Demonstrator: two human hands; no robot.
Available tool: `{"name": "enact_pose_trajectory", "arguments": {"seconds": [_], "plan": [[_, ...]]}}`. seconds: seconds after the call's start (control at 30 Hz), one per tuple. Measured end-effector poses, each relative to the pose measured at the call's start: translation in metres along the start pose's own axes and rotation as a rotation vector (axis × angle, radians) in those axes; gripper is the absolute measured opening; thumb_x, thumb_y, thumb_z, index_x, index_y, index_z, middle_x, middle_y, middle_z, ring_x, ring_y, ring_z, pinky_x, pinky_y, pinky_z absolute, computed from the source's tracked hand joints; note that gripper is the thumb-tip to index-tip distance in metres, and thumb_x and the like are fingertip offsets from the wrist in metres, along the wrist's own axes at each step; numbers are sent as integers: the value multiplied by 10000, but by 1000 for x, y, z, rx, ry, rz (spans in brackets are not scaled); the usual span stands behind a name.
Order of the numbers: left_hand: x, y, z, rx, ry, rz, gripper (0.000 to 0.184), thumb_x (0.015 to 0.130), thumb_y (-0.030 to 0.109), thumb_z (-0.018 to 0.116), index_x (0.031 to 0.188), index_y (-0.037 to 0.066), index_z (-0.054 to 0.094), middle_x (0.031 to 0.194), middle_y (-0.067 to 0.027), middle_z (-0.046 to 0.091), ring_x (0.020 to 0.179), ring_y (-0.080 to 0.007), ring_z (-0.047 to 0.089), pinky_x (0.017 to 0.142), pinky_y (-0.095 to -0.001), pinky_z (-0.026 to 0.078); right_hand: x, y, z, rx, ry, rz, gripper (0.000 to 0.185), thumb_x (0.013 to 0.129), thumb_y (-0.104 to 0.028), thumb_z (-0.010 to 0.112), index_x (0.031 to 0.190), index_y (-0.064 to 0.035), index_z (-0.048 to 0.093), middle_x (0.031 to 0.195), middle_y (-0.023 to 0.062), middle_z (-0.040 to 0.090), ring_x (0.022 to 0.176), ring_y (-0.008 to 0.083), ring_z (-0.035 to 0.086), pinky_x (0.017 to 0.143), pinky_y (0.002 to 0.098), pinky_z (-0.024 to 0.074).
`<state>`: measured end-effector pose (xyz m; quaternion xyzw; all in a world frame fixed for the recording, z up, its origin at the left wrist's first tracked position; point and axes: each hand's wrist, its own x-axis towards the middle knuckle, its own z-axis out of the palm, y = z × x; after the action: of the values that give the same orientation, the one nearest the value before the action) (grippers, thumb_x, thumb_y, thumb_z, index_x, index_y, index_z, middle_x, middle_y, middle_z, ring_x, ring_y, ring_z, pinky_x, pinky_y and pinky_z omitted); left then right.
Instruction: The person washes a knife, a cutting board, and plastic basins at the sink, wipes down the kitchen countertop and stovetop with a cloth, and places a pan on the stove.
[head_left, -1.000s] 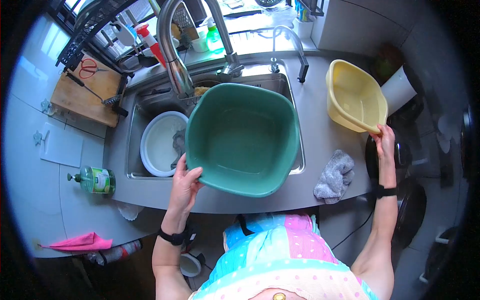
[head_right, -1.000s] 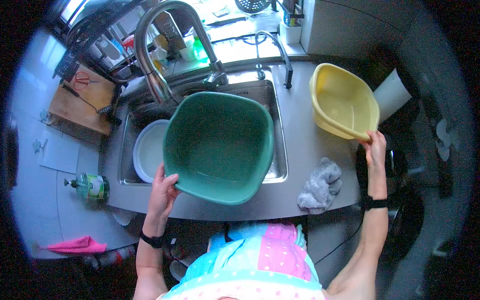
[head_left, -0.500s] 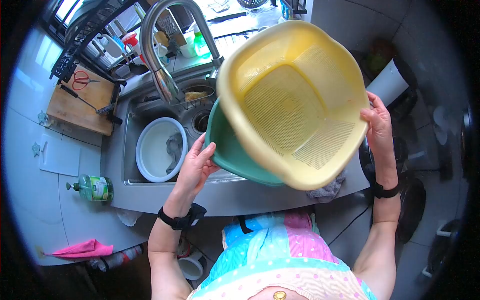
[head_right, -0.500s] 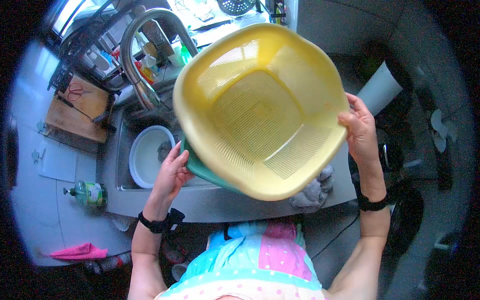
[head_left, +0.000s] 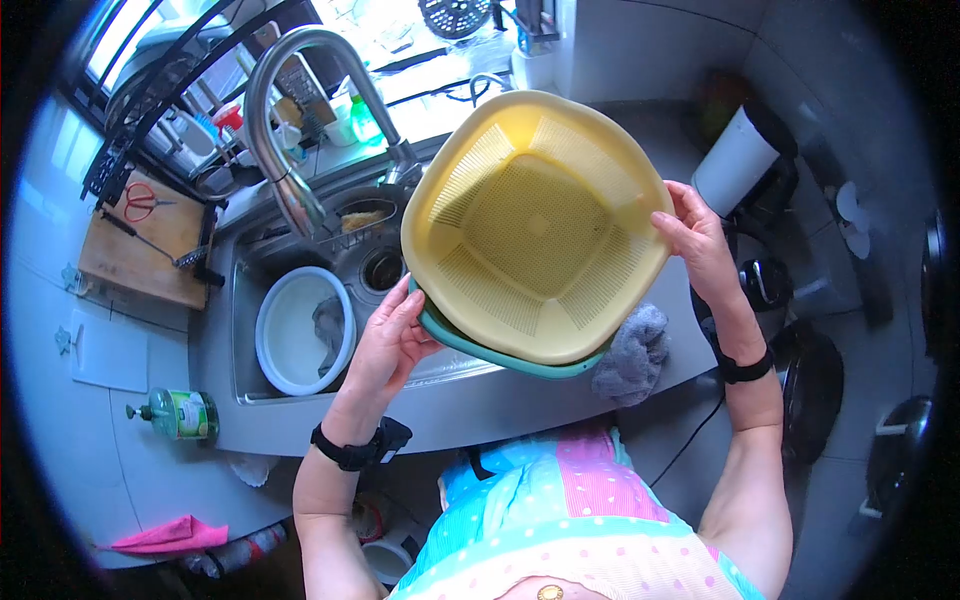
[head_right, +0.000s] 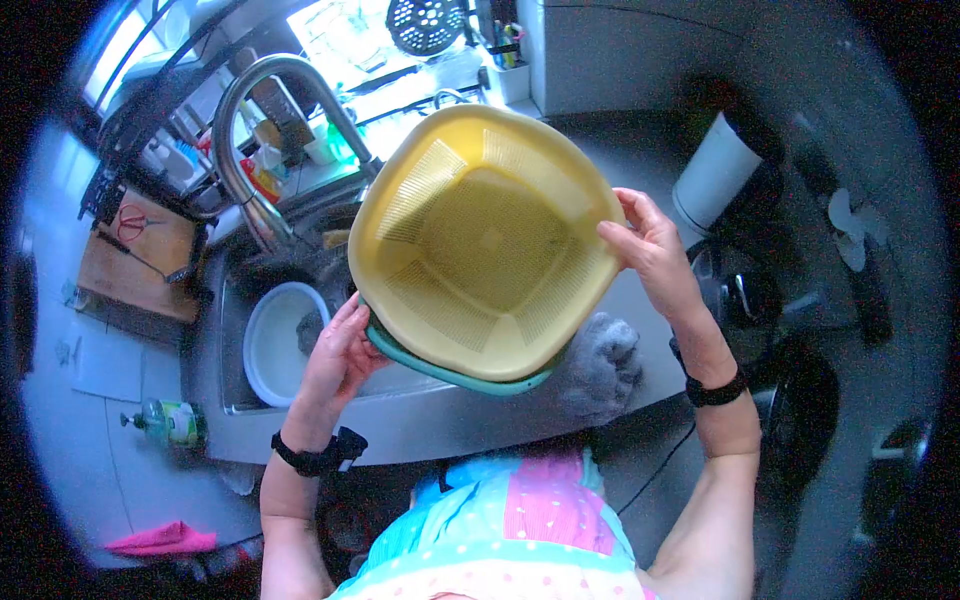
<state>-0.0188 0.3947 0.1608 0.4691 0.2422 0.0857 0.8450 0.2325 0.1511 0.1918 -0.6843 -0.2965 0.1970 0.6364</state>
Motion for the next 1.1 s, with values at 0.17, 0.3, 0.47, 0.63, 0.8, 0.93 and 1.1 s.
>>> {"name": "enact_pose_trajectory", "arguments": {"seconds": [0.17, 0.3, 0.47, 0.63, 0.8, 0.93, 1.1], "plan": [[26, 8, 23, 42, -48, -28, 427, 916, 215, 416, 1300, 62, 311, 989, -62, 600, 798, -131, 627, 689, -294, 548, -14, 12, -28, 172, 226, -65, 387, 866, -215, 533, 1167, 7, 434, 1082, 88, 509, 838, 124, 559, 588, 229, 493], [59, 8, 53, 67, -114, -22, 407, 918, 214, 407, 1282, 51, 325, 929, -74, 608, 763, -133, 633, 705, -319, 556, -51, 26, -62, 51, 396, -61, 369, 856, -190, 535, 1155, 5, 444, 1077, 99, 511, 743, 139, 566, 562, 236, 490], [121, -2, 94, 15, -251, -29, 359, 929, 204, 383, 1252, 55, 341, 873, -80, 589, 801, -161, 626, 755, -396, 538, -102, 58, -69, -47, 376, 147, 212, 839, -85, 518, 1024, 18, 538, 835, 73, 583, 665, 120, 570, 528, 239, 488], [195, -27, 142, -55, -211, 0, 270, 896, 243, 464, 1083, 56, 412, 916, -116, 582, 830, -201, 618, 714, -405, 555, -135, 84, -41, -334, 272, 165, 155, 795, -76, 559, 914, 21, 578, 857, 115, 586, 752, 206, 588, 649, 287, 494], [267, -68, 175, -176, -141, 91, 262, 889, 237, 462, 1087, 85, 384, 931, -110, 528, 812, -210, 591, 699, -437, 542, -146, 93, -18, -899, 95, -217, 161, 778, -99, 569, 880, 26, 569, 982, 158, 543, 950, 315, 520, 831, 381, 436], [298, -94, 187, -236, -33, 138, 243, 895, 225, 439, 1081, 90, 359, 892, -102, 497, 748, -205, 565, 673, -452, 536, -157, 105, -1, -833, 77, -138, 212, 780, -110, 575, 945, 23, 565, 1023, 160, 528, 953, 316, 509, 839, 382, 429], [330, -121, 182, -312, -64, 130, 408, 912, 253, 437, 1269, 174, 254, 1032, -64, 491, 808, -198, 542, 687, -413, 488, -167, 112, 3, -785, 54, -123, 253, 774, -118, 587, 980, 25, 553, 1026, 166, 524, 965, 326, 498, 840, 387, 426]]}}
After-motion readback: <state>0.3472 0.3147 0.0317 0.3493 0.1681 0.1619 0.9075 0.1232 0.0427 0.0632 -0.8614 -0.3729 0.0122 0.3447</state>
